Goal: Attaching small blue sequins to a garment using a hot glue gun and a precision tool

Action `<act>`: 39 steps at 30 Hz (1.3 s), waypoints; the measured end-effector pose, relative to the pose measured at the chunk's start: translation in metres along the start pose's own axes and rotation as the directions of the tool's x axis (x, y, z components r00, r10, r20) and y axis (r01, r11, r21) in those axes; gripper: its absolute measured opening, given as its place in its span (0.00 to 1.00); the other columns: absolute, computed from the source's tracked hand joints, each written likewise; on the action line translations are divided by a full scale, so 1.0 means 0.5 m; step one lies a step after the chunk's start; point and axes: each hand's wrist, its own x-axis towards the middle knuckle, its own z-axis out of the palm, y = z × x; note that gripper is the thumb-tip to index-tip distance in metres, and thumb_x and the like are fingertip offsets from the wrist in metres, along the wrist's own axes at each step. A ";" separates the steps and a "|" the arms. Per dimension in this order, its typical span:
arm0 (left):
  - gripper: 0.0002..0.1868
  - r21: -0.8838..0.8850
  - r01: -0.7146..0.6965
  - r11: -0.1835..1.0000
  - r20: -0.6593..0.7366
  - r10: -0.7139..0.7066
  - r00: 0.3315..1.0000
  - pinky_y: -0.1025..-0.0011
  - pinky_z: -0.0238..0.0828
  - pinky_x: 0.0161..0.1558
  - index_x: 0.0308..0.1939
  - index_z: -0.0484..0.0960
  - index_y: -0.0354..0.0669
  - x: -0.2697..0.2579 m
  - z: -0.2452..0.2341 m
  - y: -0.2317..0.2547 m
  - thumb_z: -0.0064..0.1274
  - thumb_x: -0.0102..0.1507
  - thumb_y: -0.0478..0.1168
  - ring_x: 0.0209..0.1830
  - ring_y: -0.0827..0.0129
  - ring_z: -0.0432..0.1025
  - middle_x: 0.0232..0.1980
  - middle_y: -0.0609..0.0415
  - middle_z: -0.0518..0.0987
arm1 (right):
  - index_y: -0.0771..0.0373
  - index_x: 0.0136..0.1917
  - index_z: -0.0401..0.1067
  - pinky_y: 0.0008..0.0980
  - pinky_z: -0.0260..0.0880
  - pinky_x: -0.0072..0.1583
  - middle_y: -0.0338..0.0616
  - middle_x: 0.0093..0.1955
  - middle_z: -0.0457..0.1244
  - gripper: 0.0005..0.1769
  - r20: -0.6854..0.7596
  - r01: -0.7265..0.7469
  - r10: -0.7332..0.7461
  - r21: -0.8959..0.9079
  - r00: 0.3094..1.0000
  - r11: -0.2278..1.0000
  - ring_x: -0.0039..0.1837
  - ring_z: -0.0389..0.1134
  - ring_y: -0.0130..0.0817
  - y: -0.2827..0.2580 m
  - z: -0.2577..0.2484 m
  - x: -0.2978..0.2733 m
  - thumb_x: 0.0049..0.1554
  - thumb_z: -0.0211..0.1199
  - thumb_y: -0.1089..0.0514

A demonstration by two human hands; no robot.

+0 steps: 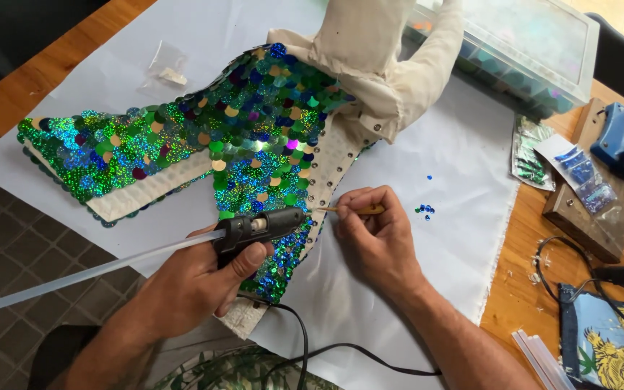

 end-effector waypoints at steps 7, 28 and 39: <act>0.27 -0.167 -0.074 0.983 0.000 0.075 0.997 0.71 0.63 0.18 0.46 0.90 0.39 0.000 0.007 -0.015 0.49 0.61 0.58 0.10 0.71 0.66 0.09 0.52 0.69 | 0.62 0.46 0.64 0.22 0.66 0.48 0.49 0.48 0.66 0.07 -0.009 0.088 -0.090 -0.120 0.996 0.989 0.46 0.66 0.29 0.008 0.000 -0.006 0.59 0.61 0.69; 0.26 -0.184 -0.064 0.981 -0.043 0.057 0.997 0.70 0.64 0.23 0.49 0.90 0.39 -0.006 0.016 -0.025 0.50 0.63 0.56 0.12 0.69 0.67 0.10 0.52 0.69 | 0.61 0.49 0.63 0.25 0.71 0.41 0.45 0.47 0.68 0.09 -0.400 0.004 -0.198 -0.436 0.895 0.900 0.37 0.68 0.29 0.002 -0.246 0.050 0.63 0.64 0.65; 0.22 0.102 0.147 0.984 -0.078 -0.139 0.987 0.68 0.68 0.29 0.39 0.78 0.47 -0.015 0.006 0.046 0.48 0.65 0.62 0.16 0.67 0.70 0.14 0.53 0.73 | 0.64 0.53 0.64 0.28 0.74 0.49 0.48 0.49 0.66 0.09 -0.338 0.013 -0.252 -0.575 0.907 0.818 0.46 0.69 0.34 -0.004 -0.251 0.046 0.63 0.64 0.64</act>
